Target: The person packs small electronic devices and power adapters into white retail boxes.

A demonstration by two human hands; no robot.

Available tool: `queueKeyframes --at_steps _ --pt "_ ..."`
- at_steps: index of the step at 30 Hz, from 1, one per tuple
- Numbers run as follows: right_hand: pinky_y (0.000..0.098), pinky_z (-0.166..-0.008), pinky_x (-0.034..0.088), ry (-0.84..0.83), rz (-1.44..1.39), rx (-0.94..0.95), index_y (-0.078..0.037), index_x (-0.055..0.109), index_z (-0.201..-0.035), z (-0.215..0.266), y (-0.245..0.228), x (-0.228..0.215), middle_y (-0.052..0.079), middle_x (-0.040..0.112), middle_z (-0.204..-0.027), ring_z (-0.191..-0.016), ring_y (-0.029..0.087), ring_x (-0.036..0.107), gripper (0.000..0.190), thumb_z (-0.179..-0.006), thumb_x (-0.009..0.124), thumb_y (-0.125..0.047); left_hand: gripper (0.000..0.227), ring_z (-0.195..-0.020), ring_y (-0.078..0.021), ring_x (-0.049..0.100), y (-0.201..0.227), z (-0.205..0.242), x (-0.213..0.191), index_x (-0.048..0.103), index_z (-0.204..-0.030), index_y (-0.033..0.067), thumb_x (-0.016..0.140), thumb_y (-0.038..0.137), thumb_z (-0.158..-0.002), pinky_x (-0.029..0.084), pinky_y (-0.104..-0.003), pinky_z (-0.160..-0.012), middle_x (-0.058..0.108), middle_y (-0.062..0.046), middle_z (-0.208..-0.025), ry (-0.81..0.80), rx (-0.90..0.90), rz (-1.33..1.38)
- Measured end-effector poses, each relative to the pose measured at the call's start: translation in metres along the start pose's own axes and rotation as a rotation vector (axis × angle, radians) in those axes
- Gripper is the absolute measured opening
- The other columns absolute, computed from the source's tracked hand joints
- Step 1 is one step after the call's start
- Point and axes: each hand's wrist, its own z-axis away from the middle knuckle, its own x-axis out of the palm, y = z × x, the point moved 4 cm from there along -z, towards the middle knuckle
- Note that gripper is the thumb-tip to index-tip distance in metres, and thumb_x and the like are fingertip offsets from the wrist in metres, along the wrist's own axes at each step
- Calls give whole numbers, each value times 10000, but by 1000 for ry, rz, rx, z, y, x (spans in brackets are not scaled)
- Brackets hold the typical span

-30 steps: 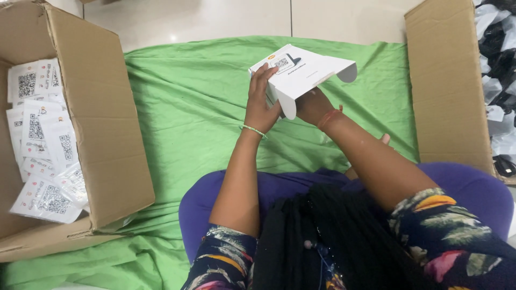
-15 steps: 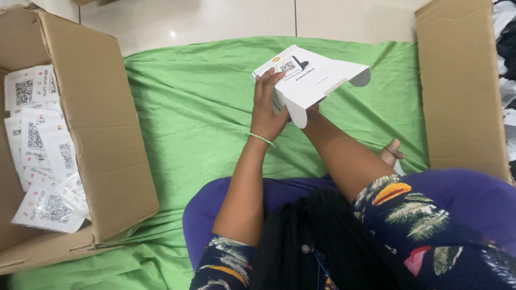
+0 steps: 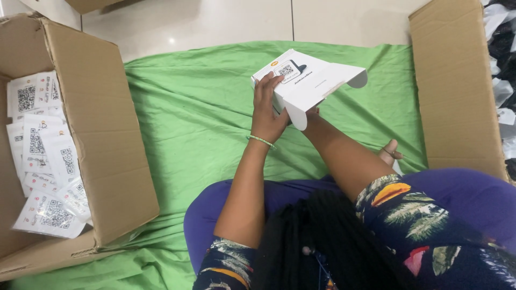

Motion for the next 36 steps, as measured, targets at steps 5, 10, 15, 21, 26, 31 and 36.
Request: queueKeyframes --at_steps 5,10,15,21,26,31,36 --pt "450 -1194 338 103 -184 18 -99 428 -1565 4 4 -12 139 448 -1591 -1455 313 433 568 -1053 475 -341 695 -1516 -381 364 -5 -2 0 507 -1453 137 747 31 -810 240 -532 -1305 440 -144 -1548 2 37 -48" --pt "445 -1189 370 188 -326 40 -92 477 -1553 9 18 1 142 502 -1573 -1441 311 478 527 -1066 505 -292 670 -1539 -386 355 -5 -1 0 520 -1468 180 661 4 -838 351 -486 -1260 396 -156 -1610 -32 3 102" --pt "453 -1060 481 257 -197 44 -95 643 -1327 23 19 -67 128 681 -1307 -1239 322 617 419 -933 720 -215 642 -1514 -383 416 -14 -1 4 556 -1456 207 647 -14 -860 412 -448 -1214 404 -149 -1610 -32 -36 119" --pt "314 -689 541 -185 -1482 581 -56 604 -1318 89 21 -188 57 700 -1148 -989 153 676 541 -793 721 -1 658 -1486 -379 444 -6 0 5 560 -1449 210 680 -2 -839 442 -433 -1179 386 -147 -1623 -76 -25 100" --pt "262 -701 508 -246 -1776 590 -82 565 -1391 145 34 -244 23 677 -1143 -976 122 647 619 -806 737 23 750 -1497 -371 341 9 -2 0 552 -1423 253 730 -27 -751 419 -431 -1117 279 -140 -1642 -251 -144 76" --pt "259 -740 517 -232 -2027 464 -82 539 -1435 150 45 -272 30 671 -1139 -1010 134 657 659 -820 732 54 814 -1543 -392 281 -22 12 1 628 -1407 268 569 -109 -688 324 -430 -1217 200 -150 -1687 -400 -97 72" --pt "280 -798 537 7 -2275 224 -96 516 -1447 132 67 -279 51 664 -1164 -1075 169 677 636 -869 734 56 447 -1579 -408 314 -25 25 -6 799 -1098 225 567 -83 -871 291 -439 -1299 524 -53 -1606 -75 -11 -259"
